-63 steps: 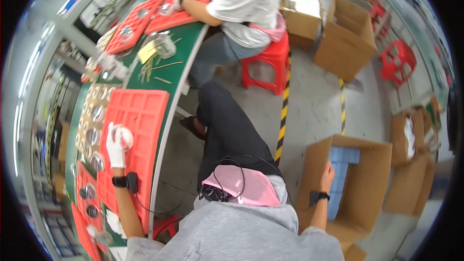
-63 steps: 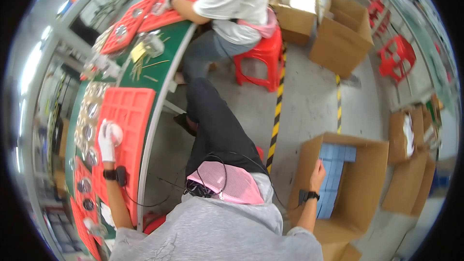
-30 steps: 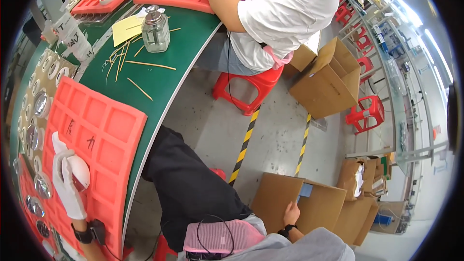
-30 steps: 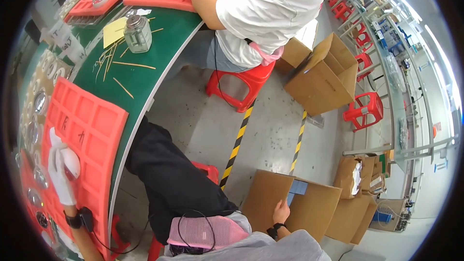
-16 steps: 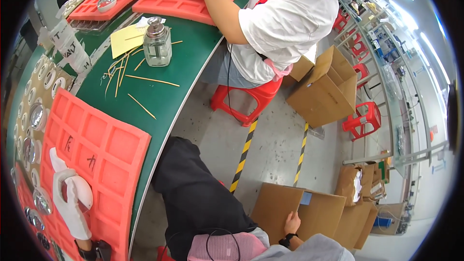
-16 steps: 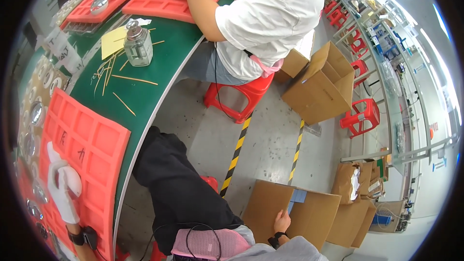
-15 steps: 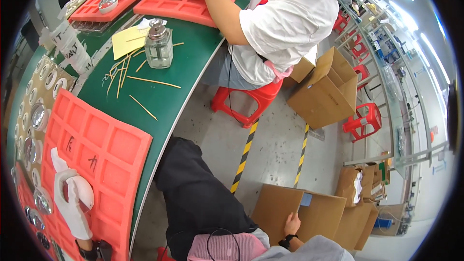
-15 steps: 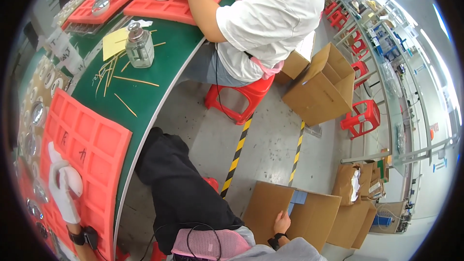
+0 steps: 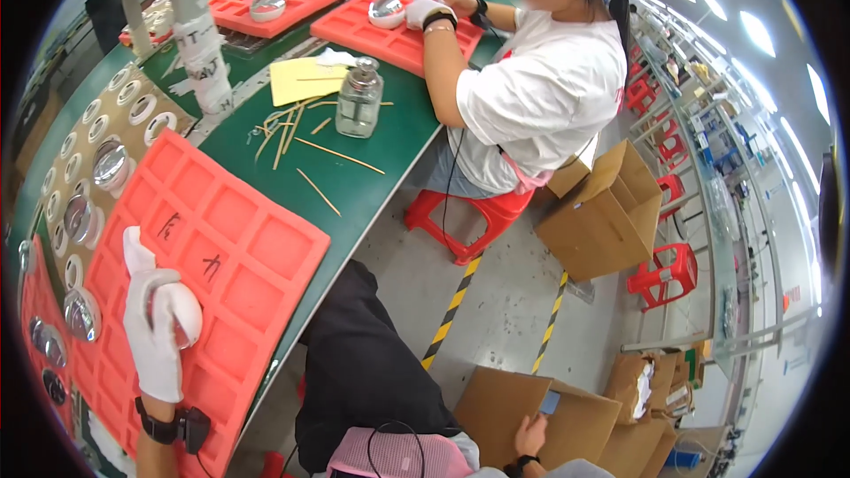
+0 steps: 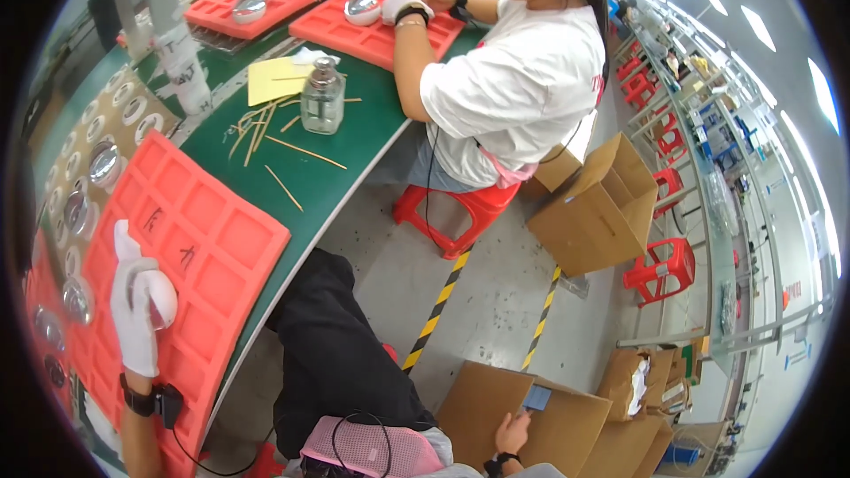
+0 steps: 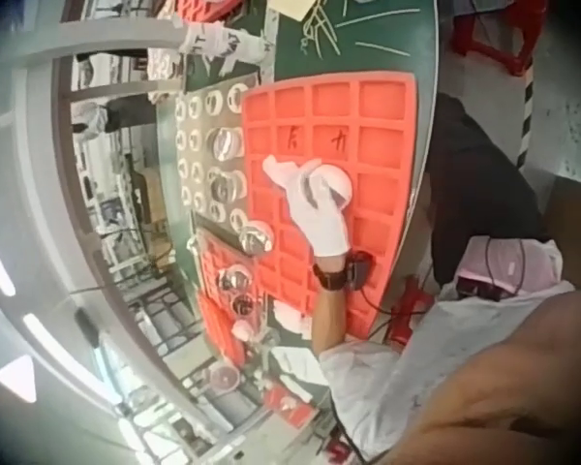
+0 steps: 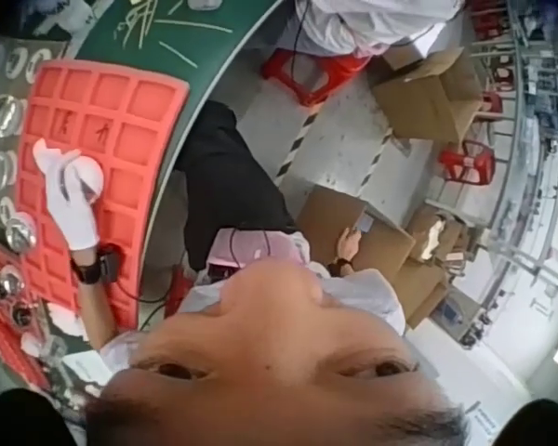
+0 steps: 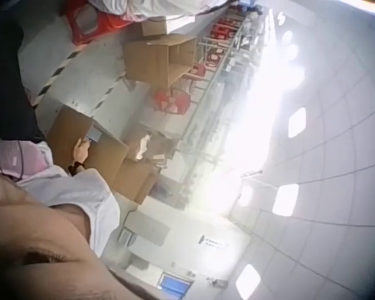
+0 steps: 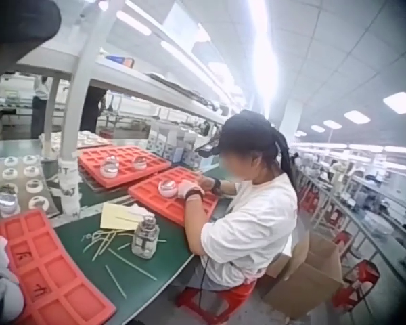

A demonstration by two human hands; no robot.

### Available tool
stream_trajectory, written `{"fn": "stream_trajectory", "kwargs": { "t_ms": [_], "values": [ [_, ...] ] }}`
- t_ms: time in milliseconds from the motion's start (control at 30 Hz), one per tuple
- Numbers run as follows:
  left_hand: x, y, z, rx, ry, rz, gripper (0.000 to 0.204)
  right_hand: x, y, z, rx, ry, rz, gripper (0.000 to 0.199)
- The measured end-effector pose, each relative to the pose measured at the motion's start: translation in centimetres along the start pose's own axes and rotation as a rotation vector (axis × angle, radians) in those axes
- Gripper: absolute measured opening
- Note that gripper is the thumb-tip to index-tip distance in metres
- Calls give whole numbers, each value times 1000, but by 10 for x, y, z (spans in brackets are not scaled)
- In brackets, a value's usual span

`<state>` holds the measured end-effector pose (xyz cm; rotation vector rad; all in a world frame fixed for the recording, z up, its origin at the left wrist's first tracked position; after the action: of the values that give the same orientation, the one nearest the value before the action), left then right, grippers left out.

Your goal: The person wipes a camera dome with a cloth, scrapes the edge with a toothpick, and places it on a tray before repeating the process with another dome.

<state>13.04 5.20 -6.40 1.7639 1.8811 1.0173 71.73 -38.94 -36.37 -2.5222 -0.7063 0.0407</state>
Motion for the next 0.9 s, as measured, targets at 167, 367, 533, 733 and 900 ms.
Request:
{"fn": "stream_trajectory", "kwargs": {
  "t_ms": [167,367,533,733,900],
  "values": [
    [3,17,-26,143,-188,112,33,81,22,-16,59,151,-73,24],
    [6,13,-43,223,-455,286,56,103,-219,48,382,-483,-566,57],
    [-5,-6,-33,208,-208,304,63,32,-466,36,538,-985,-1020,59],
    [-2,20,-35,391,-243,121,62,-28,-665,1,963,-1290,-1256,55],
    [-10,-7,-49,149,-322,313,65,-82,-747,11,1153,-2298,-613,70]
  ]
}}
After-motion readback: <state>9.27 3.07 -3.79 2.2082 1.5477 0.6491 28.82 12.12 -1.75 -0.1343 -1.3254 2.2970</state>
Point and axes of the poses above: each hand's wrist, its own x-axis towards the middle knuckle, its own z-axis out of the palm, y = z × x, the point moved 3 cm from there along x, towards the middle knuckle, and after that the axes turned 10 degrees about x, right-handed, at the moved point
